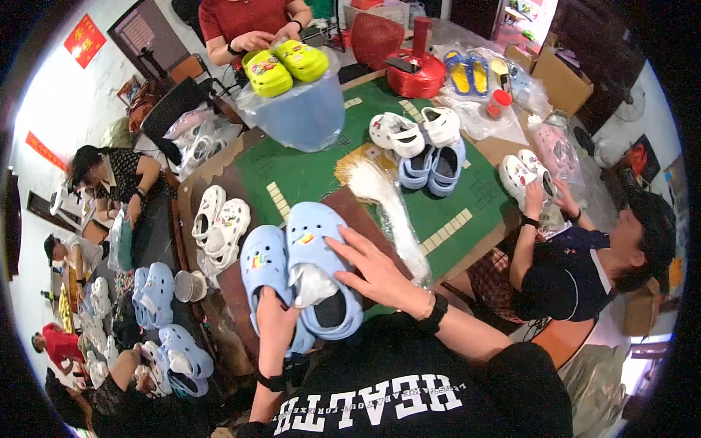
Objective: Inspecting clogs and attaching decorative charms in a factory finishing area.
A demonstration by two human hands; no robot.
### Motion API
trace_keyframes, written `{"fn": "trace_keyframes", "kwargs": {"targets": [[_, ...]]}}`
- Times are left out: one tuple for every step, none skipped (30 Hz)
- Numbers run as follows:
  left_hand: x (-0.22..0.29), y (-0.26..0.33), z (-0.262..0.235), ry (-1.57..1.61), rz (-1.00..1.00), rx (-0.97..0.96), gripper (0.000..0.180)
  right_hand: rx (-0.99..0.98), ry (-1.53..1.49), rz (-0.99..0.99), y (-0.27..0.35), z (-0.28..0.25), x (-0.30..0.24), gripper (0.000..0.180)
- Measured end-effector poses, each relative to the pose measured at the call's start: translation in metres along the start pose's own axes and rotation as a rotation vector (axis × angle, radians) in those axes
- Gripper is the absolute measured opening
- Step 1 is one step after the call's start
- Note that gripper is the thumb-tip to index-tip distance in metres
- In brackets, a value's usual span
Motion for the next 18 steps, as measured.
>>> {"fn": "trace_keyframes", "kwargs": {"targets": [[0.001,-0.002,-0.002,-0.019,-0.03,-0.015,0.054,-0.052,-0.014,0.001,-0.005,-0.006,0.0,0.058],[0.0,-0.006,-0.001,-0.036,-0.072,0.004,0.054,-0.048,-0.045,-0.039,-0.008,-0.011,0.003,0.052],[-0.003,-0.008,0.0,-0.098,-0.071,-0.005,0.054,-0.053,-0.05,-0.041,-0.014,-0.02,0.011,0.052],[-0.003,-0.008,-0.001,-0.097,-0.053,0.046,0.054,-0.101,-0.171,-0.018,-0.024,-0.031,0.022,0.043],[-0.006,0.006,-0.015,-0.116,-0.063,0.129,0.054,-0.174,-0.315,-0.026,-0.039,-0.036,0.025,0.035],[-0.01,0.0,-0.003,-0.084,-0.004,0.106,0.055,-0.071,-0.281,0.161,-0.05,-0.054,0.063,0.026],[-0.008,-0.003,0.001,-0.049,-0.027,0.1,0.056,0.03,-0.256,0.332,-0.06,-0.072,0.103,0.02],[-0.009,-0.007,0.004,-0.001,0.032,0.109,0.058,0.077,-0.217,0.385,-0.071,-0.084,0.143,0.018],[-0.014,-0.009,0.006,0.045,0.086,0.123,0.059,0.118,-0.181,0.431,-0.086,-0.093,0.181,0.017],[-0.026,-0.01,0.012,0.058,-0.065,0.058,0.06,0.115,-0.105,0.447,-0.101,-0.099,0.214,0.017],[-0.034,-0.011,0.015,0.122,-0.11,0.028,0.059,0.109,-0.034,0.46,-0.115,-0.102,0.245,0.016],[-0.048,-0.009,0.019,0.166,-0.036,0.1,0.058,0.159,0.103,0.376,-0.131,-0.101,0.276,0.016],[-0.061,-0.008,0.024,0.208,0.039,0.173,0.056,0.21,0.237,0.287,-0.148,-0.096,0.305,0.016],[-0.061,-0.007,0.025,0.167,0.02,0.166,0.056,0.249,0.269,0.297,-0.163,-0.091,0.331,0.015],[-0.057,-0.005,0.021,0.123,-0.005,0.159,0.056,0.242,0.334,0.335,-0.178,-0.084,0.348,0.015],[-0.045,-0.006,0.014,0.076,-0.05,0.158,0.057,0.246,0.337,0.31,-0.19,-0.074,0.36,0.016],[-0.041,-0.006,0.011,0.065,-0.062,0.17,0.057,0.252,0.341,0.286,-0.2,-0.067,0.373,0.017],[-0.041,-0.003,0.009,0.051,-0.067,0.178,0.059,0.244,0.325,0.272,-0.211,-0.056,0.384,0.017]]}}
Point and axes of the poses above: each hand's wrist, its own y-axis away from the middle knuckle, its own z-axis out of the palm, x = y × z, the point moved 4 cm from there along -y, towards the middle knuckle, and after that the axes turned 4 degrees about -y, right-handed, at the moved point
